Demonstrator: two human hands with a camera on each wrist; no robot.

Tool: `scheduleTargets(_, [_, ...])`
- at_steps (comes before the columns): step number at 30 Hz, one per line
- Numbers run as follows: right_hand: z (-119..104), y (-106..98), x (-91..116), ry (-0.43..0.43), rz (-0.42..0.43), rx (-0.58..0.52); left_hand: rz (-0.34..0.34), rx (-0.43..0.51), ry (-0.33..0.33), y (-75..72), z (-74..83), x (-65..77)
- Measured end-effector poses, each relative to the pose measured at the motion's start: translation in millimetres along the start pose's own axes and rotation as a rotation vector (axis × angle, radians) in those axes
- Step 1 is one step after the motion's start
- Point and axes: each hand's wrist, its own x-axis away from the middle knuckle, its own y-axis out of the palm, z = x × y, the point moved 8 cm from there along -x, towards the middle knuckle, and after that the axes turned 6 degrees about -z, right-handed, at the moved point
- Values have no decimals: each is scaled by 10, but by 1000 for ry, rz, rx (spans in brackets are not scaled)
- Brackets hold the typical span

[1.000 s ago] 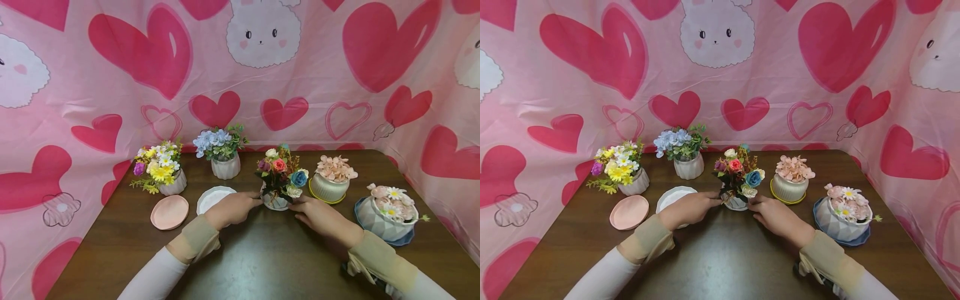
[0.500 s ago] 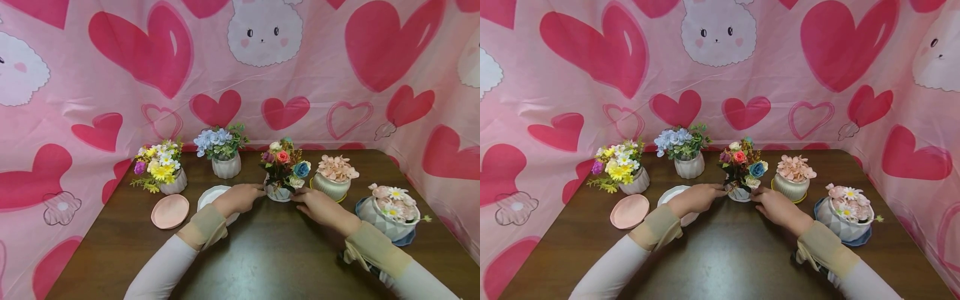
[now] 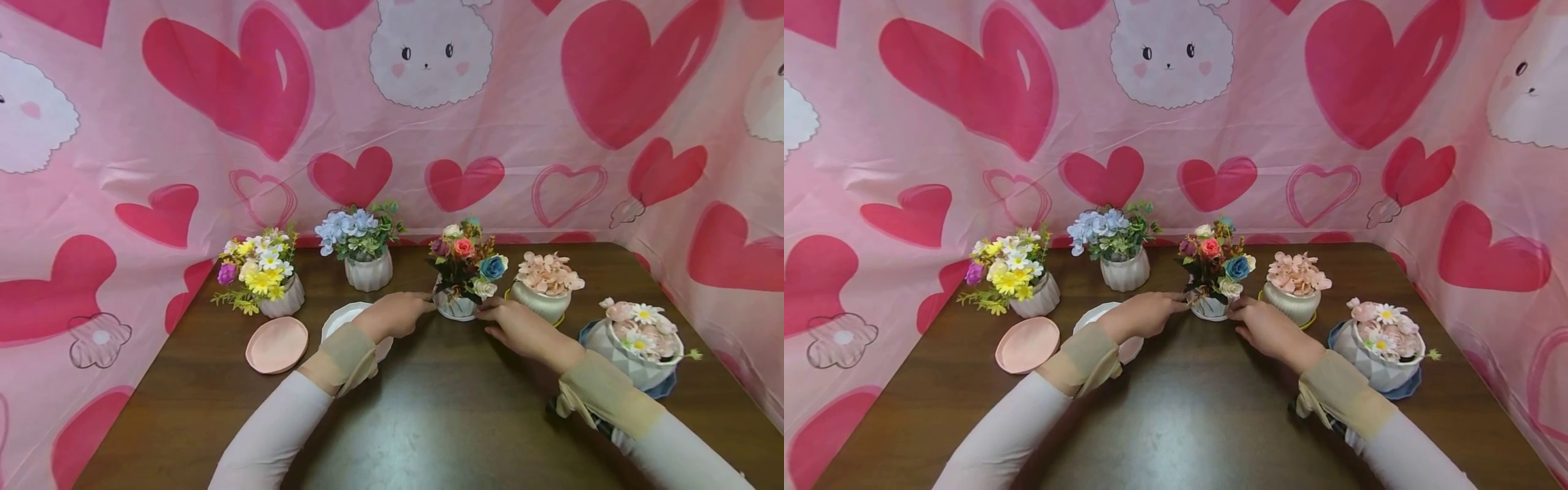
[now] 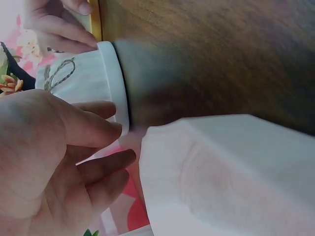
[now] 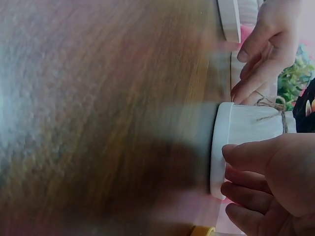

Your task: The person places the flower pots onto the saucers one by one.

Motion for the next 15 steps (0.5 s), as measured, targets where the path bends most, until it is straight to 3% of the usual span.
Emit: scheduleTargets(15, [21,-17,-18,-25,1,-11,5,-1,-4,-2,-17,-15])
